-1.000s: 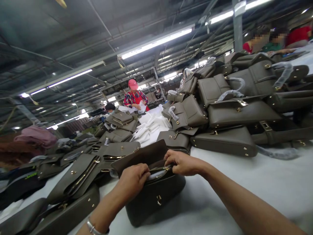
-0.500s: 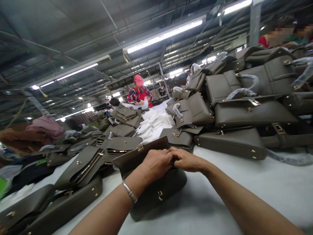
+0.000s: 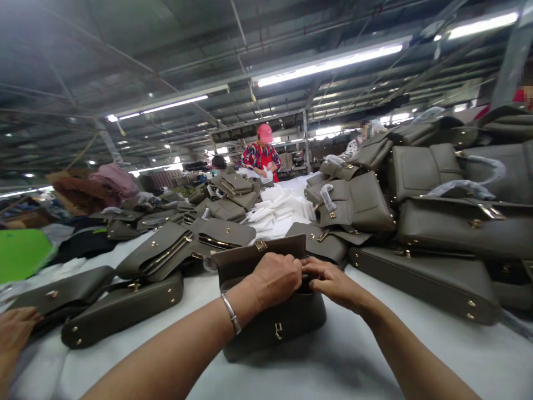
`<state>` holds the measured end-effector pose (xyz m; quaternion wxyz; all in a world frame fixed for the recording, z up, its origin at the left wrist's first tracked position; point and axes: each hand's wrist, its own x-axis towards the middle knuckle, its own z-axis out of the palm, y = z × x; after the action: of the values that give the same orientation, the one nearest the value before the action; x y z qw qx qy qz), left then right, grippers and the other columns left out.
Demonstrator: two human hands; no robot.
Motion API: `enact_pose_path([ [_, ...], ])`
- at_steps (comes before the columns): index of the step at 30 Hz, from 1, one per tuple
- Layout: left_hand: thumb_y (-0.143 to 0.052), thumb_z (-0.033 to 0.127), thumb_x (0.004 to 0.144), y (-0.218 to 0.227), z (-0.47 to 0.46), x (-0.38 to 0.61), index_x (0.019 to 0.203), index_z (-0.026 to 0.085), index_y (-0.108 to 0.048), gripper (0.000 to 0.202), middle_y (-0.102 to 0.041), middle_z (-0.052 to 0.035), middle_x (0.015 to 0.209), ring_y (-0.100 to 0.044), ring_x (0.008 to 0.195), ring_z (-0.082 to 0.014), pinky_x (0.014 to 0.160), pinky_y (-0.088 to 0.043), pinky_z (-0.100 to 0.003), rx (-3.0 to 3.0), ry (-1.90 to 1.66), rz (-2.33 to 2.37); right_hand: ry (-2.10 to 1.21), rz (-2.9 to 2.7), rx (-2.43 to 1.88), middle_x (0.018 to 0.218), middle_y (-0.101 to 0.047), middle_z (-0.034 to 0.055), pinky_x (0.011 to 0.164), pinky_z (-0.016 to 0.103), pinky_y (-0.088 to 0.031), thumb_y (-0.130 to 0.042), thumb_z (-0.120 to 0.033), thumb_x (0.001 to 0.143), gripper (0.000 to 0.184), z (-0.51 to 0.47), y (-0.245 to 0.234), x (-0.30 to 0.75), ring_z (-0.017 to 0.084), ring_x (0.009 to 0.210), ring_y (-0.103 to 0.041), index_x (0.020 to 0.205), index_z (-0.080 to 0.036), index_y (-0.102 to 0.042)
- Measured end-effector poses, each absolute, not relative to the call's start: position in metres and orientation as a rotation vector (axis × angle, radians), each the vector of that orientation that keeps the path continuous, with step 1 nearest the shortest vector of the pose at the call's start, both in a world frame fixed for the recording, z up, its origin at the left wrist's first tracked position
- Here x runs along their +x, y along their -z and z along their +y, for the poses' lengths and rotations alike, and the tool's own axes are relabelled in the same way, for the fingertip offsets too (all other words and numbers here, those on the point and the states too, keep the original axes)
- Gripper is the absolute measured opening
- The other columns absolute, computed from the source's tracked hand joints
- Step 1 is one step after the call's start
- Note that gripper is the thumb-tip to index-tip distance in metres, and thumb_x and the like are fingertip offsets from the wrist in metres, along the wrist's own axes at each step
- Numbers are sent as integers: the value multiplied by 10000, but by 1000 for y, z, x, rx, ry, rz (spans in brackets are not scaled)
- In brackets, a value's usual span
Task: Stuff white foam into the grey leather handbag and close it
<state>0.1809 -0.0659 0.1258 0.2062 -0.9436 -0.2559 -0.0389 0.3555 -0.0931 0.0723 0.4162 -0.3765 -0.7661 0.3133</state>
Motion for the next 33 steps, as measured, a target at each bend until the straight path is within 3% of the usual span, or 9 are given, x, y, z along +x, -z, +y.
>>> enact_pose_path([
  [5, -459, 265, 867, -119, -72, 181, 908, 125, -597, 200, -662, -119, 833, -664, 729, -271, 604, -532, -368, -2620, 255, -1000, -591, -1879, -1218, 922, -599, 58, 756, 308, -447, -577, -178, 653, 131, -87, -66, 344, 212, 857, -563, 735, -178, -679],
  [9, -497, 297, 845, -118, -72, 174, 907, 130, -613, 212, -671, -133, 843, -666, 764, -268, 658, -527, -368, -2606, 303, -1143, -512, -1839, -1328, 882, -599, 46, 751, 308, -443, -600, -202, 648, 31, -85, -66, 342, 209, 825, -559, 642, -189, -627],
  [17, -394, 256, 861, -120, -57, 90, 825, 133, -618, 258, -680, -159, 834, -663, 776, -305, 681, -493, -408, -2350, 414, -1578, -579, -1777, -1365, 964, -603, 74, 812, 376, -412, -583, -300, 640, 119, -81, -65, 354, 255, 910, -558, 664, -189, -617],
  [25, -433, 307, 866, -98, -43, 46, 785, 186, -557, 192, -653, -62, 824, -630, 827, -225, 793, -468, -359, -2410, 716, -1639, -592, -1876, -1267, 928, -581, 71, 792, 386, -412, -581, -367, 718, 178, -84, -63, 346, 261, 917, -548, 680, -197, -616],
  [27, -462, 373, 865, -89, -37, 35, 947, 186, -541, 219, -643, -75, 986, -610, 959, -205, 850, -472, -327, -2462, 938, -1672, -589, -1882, -1228, 953, -584, 77, 821, 385, -413, -550, -412, 796, 241, -85, -60, 350, 267, 959, -545, 718, -203, -643],
  [30, -492, 526, 835, -69, -28, 23, 1298, 155, -325, 617, -463, -176, 1350, -527, 1184, -223, 921, -484, -337, -2627, 1747, -1833, -582, -1862, -1189, 1089, -584, 90, 903, 392, -402, -519, -496, 858, 317, -86, -51, 358, 293, 1110, -496, 872, -236, -699],
  [32, -553, 637, 759, -53, -26, 24, 1378, 161, -232, 844, -392, -199, 1422, -521, 1206, -266, 934, -495, -375, -2807, 2280, -1803, -617, -1814, -1133, 1218, -545, 86, 930, 395, -403, -590, -550, 806, 376, -88, -43, 362, 316, 1206, -433, 1035, -268, -688],
  [33, -596, 677, 703, -45, -27, 27, 1379, 171, -258, 909, -433, -188, 1401, -545, 1176, -284, 922, -508, -389, -2909, 2382, -1770, -624, -1771, -1106, 1276, -511, 82, 932, 397, -408, -632, -567, 767, 461, -90, -39, 363, 322, 1225, -417, 1128, -281, -653],
])
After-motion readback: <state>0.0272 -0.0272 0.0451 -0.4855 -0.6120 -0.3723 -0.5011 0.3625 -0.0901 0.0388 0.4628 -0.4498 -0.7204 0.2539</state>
